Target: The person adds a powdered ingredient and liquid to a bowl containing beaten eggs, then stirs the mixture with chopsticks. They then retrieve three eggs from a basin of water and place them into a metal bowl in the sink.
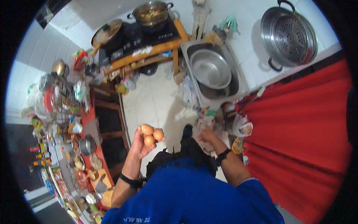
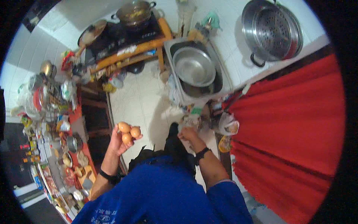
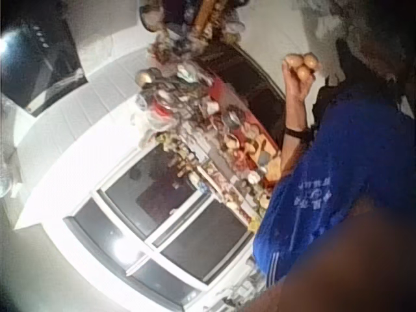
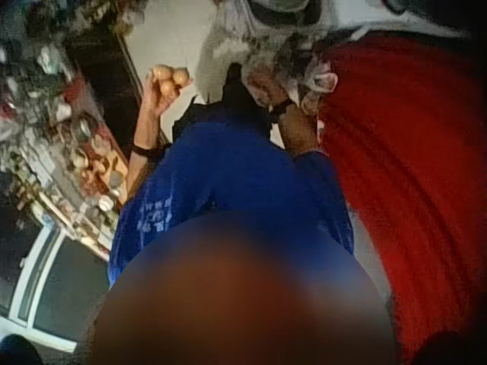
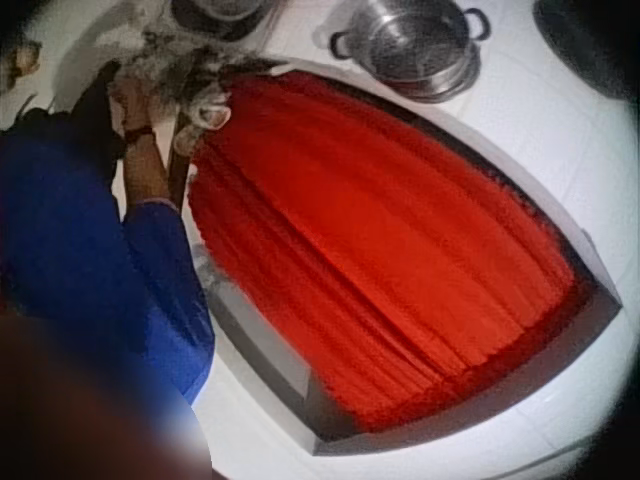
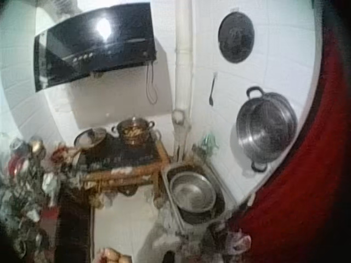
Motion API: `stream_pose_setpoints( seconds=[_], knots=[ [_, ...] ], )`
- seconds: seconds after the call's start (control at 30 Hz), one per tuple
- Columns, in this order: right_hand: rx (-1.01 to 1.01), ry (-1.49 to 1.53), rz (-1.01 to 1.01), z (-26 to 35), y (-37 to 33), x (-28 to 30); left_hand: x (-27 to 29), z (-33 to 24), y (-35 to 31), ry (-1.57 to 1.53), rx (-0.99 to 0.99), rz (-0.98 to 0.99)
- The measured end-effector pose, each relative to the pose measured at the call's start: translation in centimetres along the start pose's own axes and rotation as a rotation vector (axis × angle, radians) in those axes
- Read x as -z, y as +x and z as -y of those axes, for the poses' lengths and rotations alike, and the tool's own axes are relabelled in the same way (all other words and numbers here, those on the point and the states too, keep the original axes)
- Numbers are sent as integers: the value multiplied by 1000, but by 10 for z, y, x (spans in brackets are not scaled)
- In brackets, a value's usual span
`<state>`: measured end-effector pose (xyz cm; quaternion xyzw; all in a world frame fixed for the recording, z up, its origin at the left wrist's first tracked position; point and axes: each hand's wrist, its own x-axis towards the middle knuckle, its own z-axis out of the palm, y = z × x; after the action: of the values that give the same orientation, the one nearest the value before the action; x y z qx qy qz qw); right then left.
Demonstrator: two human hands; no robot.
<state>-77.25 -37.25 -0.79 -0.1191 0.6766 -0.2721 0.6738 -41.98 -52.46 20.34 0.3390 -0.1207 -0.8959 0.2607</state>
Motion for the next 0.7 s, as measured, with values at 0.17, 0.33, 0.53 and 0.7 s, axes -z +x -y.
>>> stream_pose_setpoints(
  seconds=[0.17,0.33,0.53,0.7],
  knots=[
    [-44,-82,-30,88,18,31,-53,-43,111,4,136,147],
    [28,133,-140,116,24,52,-102,-66,245,226,323,312],
    [-9,446,-341,126,23,52,-154,-77,394,518,515,474],
    [8,739,-401,149,36,20,-200,-78,479,677,646,361]
  ],
)
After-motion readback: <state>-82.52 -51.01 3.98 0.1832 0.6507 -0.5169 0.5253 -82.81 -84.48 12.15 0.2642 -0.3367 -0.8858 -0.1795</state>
